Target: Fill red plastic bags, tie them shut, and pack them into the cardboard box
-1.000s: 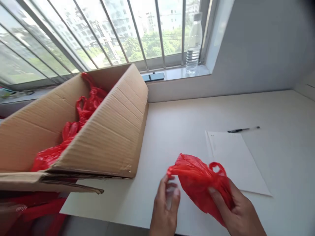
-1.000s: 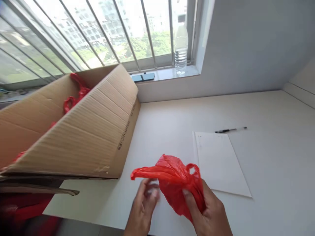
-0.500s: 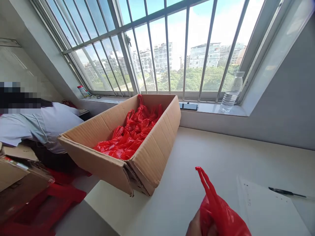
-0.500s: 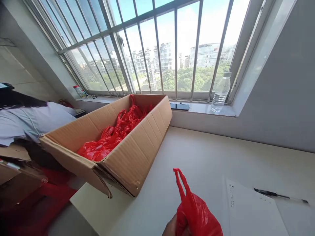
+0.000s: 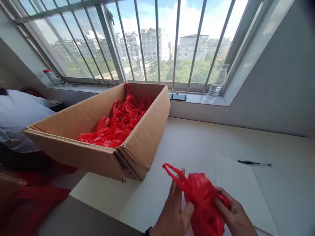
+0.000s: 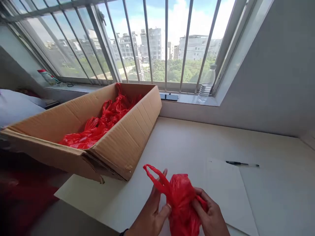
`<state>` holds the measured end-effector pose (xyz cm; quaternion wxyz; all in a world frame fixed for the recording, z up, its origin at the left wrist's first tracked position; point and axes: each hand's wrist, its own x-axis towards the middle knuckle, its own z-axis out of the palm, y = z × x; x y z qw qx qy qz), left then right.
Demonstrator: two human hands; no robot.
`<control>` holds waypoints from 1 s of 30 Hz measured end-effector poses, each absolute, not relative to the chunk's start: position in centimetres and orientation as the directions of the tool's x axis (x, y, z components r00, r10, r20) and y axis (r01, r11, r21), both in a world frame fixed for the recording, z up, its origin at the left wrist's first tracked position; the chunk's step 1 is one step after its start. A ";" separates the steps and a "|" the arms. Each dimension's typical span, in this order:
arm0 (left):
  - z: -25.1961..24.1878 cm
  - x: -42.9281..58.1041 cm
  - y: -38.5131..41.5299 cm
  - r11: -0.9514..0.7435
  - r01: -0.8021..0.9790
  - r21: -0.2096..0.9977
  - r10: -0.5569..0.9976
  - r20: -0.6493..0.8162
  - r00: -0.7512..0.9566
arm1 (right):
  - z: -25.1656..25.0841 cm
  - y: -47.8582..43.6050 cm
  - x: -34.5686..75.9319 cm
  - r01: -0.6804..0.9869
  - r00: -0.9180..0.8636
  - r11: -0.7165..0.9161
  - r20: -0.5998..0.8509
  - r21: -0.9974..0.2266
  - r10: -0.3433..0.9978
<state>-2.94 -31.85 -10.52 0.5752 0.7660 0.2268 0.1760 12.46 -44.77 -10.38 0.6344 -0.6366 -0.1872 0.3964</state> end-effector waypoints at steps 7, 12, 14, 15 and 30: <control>-11.4 -1.5 -29.3 -0.512 0.125 0.850 0.390 0.101 0.915 | -9.4 -44.8 14.5 0.005 0.666 -0.291 -0.214 -0.957 0.715; -12.2 -1.6 -29.5 -0.465 0.231 0.855 0.462 0.011 0.887 | -9.0 -47.1 11.4 0.622 0.742 -0.323 0.405 -0.713 0.535; -11.9 -1.9 -29.4 -0.478 0.214 0.852 0.408 0.000 0.913 | -9.5 -47.5 10.4 0.762 0.615 -0.325 0.468 -0.561 0.634; -11.7 -2.0 -29.3 -0.495 0.197 0.846 0.364 -0.004 0.932 | -9.9 -47.5 10.1 0.795 0.570 -0.329 0.441 -0.510 0.694; -10.3 -4.1 -27.8 -0.414 0.289 0.863 0.447 -0.084 0.891 | -10.3 -50.6 12.7 0.798 0.550 -0.391 0.289 -0.459 0.784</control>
